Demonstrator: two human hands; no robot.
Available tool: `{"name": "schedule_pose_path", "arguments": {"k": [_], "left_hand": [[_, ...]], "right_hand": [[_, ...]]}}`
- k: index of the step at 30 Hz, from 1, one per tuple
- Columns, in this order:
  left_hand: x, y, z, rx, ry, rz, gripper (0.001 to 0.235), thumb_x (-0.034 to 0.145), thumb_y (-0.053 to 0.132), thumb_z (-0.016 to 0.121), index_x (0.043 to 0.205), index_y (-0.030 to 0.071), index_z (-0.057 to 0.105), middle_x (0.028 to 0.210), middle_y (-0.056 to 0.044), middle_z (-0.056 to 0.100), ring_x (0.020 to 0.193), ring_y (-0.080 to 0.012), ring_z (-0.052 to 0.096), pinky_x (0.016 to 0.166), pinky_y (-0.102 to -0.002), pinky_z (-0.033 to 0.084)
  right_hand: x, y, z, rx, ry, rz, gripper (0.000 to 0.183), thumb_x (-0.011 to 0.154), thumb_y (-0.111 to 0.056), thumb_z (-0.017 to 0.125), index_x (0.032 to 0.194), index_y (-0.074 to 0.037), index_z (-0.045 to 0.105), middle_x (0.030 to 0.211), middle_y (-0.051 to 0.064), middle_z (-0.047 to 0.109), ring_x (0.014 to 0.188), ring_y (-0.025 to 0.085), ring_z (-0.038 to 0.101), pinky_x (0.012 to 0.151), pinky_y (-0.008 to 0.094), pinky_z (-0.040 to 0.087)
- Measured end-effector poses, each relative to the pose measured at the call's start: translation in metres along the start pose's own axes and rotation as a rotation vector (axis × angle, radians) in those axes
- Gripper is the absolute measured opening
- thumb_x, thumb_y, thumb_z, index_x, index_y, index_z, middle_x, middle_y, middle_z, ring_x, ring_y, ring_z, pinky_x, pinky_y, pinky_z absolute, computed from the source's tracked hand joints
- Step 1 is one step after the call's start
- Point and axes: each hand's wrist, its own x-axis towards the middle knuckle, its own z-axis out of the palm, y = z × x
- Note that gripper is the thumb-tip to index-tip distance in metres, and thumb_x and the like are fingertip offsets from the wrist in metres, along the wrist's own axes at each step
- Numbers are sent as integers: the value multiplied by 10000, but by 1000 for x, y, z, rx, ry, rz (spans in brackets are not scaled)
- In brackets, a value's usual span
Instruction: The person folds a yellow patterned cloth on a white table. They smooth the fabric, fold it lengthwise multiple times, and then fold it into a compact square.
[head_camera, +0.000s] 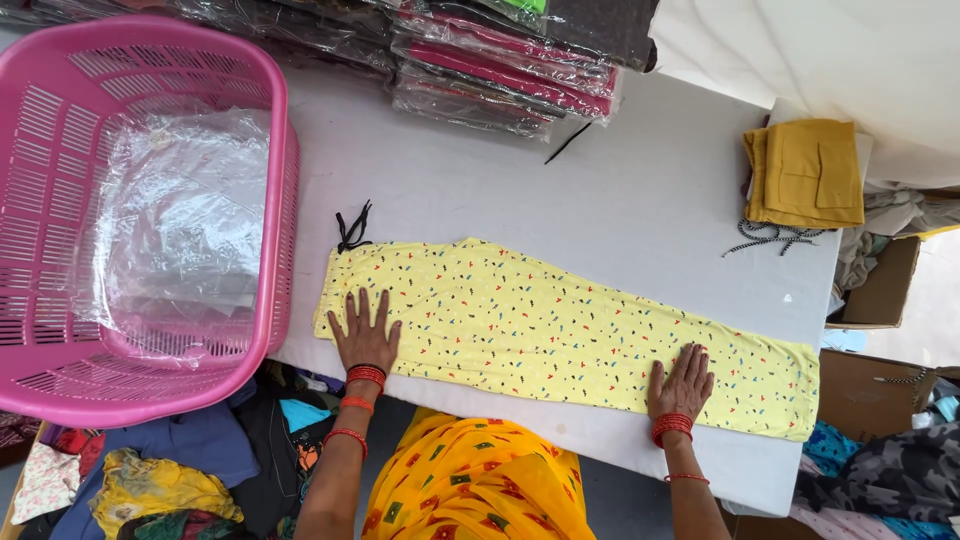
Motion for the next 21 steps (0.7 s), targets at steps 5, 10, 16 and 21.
{"name": "schedule_pose_path", "arguments": {"k": [5, 10, 16, 21], "left_hand": [[12, 24, -9, 184, 36, -236, 734, 994, 508, 455, 1645, 228, 261, 1699, -120, 205, 1569, -307, 117, 1188, -653, 14], [54, 71, 0, -461, 265, 41, 769, 991, 442, 515, 1658, 210, 211, 1735, -127, 139, 1596, -343, 95, 1225, -704, 67], [77, 87, -60, -265, -234, -42, 992, 852, 666, 674, 1614, 372, 112, 1713, -42, -61, 1556, -451, -54, 1114, -836, 67], [90, 82, -72, -202, -454, -19, 1274, 670, 716, 823, 1636, 432, 40, 1730, -24, -127, 1553, -478, -79, 1101, -837, 133]], "right_hand": [[4, 10, 43, -31, 70, 33, 755, 1027, -452, 404, 1636, -39, 233, 1704, 157, 222, 1581, 338, 142, 1227, 576, 39], [38, -127, 46, 186, 238, -290, 520, 956, -189, 662, 1446, -86, 522, 1521, 171, 465, 1385, 353, 440, 1123, 511, 345], [93, -282, 53, 762, -207, -299, 466, 918, -122, 747, 1364, -93, 615, 1299, 110, 587, 888, 190, 684, 773, 323, 599], [123, -324, 74, 707, -315, -227, 647, 778, -214, 861, 1348, -103, 575, 1246, 115, 550, 793, 220, 698, 761, 328, 594]]}}
